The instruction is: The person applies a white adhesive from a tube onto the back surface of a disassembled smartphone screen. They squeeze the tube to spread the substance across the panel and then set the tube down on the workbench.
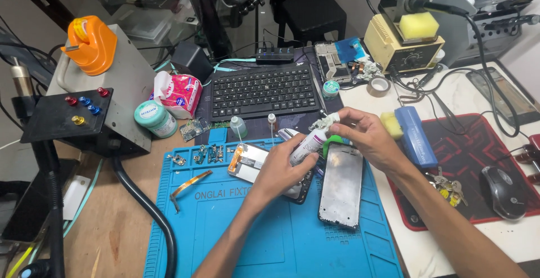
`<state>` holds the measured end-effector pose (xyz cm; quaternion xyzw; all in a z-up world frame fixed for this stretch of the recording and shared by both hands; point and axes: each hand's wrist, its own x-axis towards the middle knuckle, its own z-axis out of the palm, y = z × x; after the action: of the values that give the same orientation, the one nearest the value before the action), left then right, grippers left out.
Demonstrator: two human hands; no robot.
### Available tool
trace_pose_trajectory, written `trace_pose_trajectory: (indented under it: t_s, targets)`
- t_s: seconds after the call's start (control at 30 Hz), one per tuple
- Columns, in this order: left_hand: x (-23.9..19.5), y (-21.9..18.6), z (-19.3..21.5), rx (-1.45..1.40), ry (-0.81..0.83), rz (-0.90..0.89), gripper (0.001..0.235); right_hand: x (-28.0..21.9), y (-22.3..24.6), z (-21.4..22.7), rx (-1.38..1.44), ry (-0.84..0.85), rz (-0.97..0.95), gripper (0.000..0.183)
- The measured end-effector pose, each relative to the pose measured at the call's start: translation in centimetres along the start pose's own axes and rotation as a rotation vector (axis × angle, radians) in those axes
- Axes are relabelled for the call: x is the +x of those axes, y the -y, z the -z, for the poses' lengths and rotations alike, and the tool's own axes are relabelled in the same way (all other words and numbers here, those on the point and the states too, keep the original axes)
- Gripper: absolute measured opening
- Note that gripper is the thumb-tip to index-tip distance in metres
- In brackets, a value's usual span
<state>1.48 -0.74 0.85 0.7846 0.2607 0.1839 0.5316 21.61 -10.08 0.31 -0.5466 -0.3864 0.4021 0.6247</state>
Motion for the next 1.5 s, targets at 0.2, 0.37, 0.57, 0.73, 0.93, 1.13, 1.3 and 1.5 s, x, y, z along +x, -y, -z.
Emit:
trace_pose_trajectory:
  t_s: [0.2, 0.37, 0.57, 0.73, 0.93, 1.13, 1.3, 1.5]
  targets:
    - [-0.4, -1.3, 0.2, 0.118, 0.001, 0.003, 0.034, 0.0, 0.8, 0.3, -0.107, 0.057, -0.041, 0.012]
    - [-0.6, -1.5, 0.1, 0.265, -0.055, -0.058, 0.035, -0.2, 2.0, -0.2, -0.228, 0.045, 0.044, 0.009]
    - [-0.9, -2.8, 0.0, 0.391, -0.142, -0.153, 0.036, -0.4, 2.0, 0.0, -0.294, -0.008, 0.153, 0.008]
    - [-0.9, -2.9, -0.1, 0.335, -0.156, -0.187, 0.036, -0.8, 2.1, -0.2, -0.303, -0.062, 0.185, 0.009]
    - [-0.7, -1.3, -0.1, 0.292, -0.157, -0.163, 0.036, -0.8, 2.8, -0.3, -0.190, -0.131, 0.163, 0.013]
    - [0.1, 0.3, 0.2, 0.123, -0.195, -0.126, 0.033, 0.9, 0.2, 2.7, -0.372, -0.328, 0.290, 0.013]
    - [-0.3, -0.7, 0.7, -0.104, -0.237, -0.009, 0.025, 0.4, 1.5, 0.6, -0.865, -0.342, 0.428, 0.029]
    - [0.3, -0.1, 0.7, -0.209, -0.239, 0.005, 0.025, 0.4, 0.4, -0.5, -1.206, -0.184, 0.458, 0.044]
